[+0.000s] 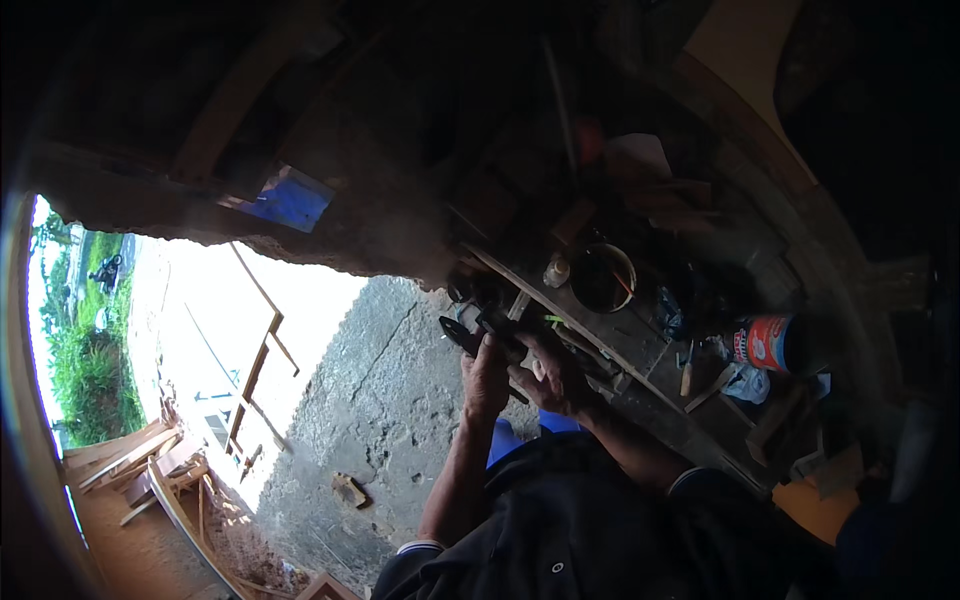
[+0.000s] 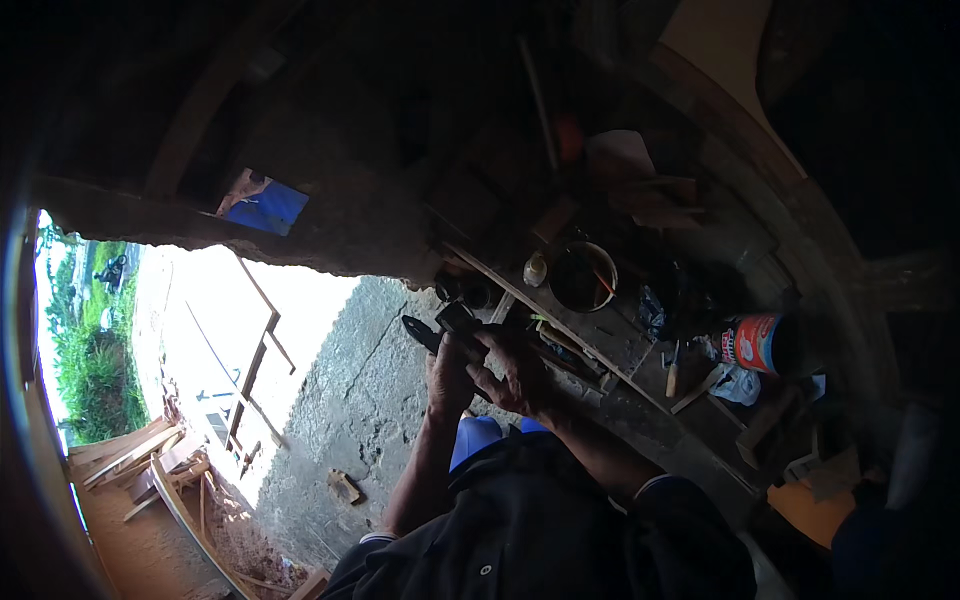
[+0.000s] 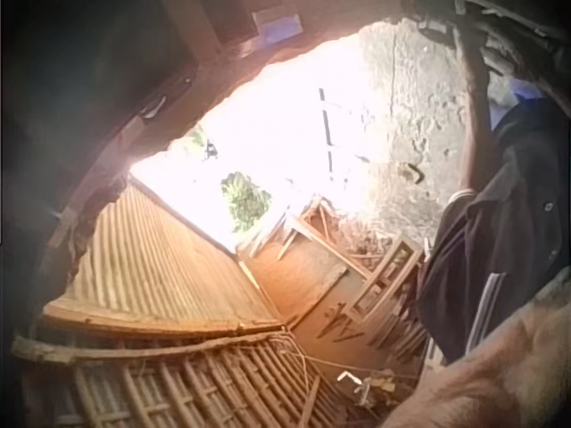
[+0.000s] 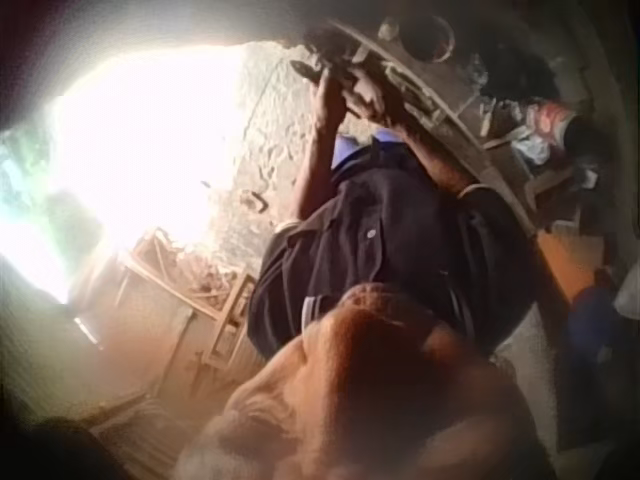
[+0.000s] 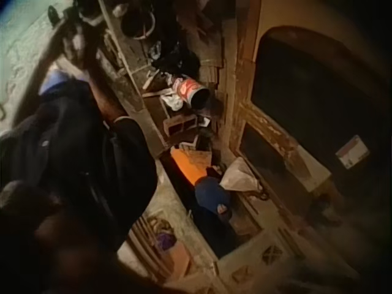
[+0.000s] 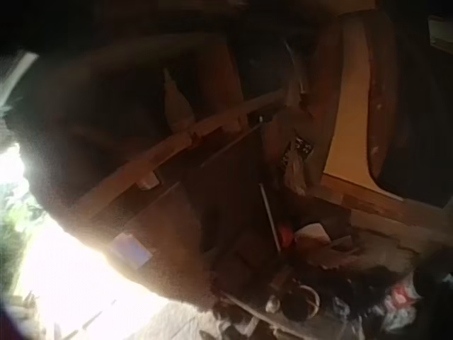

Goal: The person assembles a window frame by positioning wooden strips along the edges of a large glass pane. They use a staple gun to secure the strips and a pencil to mark measurements. The person repeatedly adjusts the strips to ensure proper alignment.

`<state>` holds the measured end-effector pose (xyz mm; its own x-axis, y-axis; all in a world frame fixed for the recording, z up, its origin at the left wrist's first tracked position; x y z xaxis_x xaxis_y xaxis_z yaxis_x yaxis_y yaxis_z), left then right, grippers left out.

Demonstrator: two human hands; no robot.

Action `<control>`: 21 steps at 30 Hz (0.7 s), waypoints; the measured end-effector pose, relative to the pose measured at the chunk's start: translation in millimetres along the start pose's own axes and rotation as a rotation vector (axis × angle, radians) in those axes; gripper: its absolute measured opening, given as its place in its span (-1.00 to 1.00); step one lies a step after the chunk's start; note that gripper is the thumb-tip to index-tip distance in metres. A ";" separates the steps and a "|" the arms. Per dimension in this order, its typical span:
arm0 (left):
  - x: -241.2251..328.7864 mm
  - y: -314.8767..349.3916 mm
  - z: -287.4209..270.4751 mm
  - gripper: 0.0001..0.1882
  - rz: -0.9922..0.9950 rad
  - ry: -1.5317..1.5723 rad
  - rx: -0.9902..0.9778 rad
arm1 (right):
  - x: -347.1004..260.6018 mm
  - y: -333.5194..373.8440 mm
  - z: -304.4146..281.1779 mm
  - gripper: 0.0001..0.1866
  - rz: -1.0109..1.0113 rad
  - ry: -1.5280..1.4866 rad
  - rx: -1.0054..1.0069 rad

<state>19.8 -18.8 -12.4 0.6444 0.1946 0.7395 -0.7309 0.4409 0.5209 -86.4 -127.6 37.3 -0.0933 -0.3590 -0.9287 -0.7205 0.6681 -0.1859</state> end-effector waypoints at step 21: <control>37.1 7.7 -9.5 -0.46 0.014 -0.324 0.162 | 30.0 -32.8 40.3 -0.58 0.216 -0.364 -0.121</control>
<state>40.3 0.1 15.1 0.5481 -0.0994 0.8305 -0.7823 0.2903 0.5511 -37.9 -134.0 2.7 -0.0179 0.0482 -0.9987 -0.7885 0.6135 0.0437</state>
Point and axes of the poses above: each hand's wrist, its own y-axis away from the middle knuckle, its own z-axis out of the palm, x = y × z, the point moved 3 cm from there along -y, towards the middle knuckle, and after that the axes turned 13 degrees about x, right-handed, at the moved point
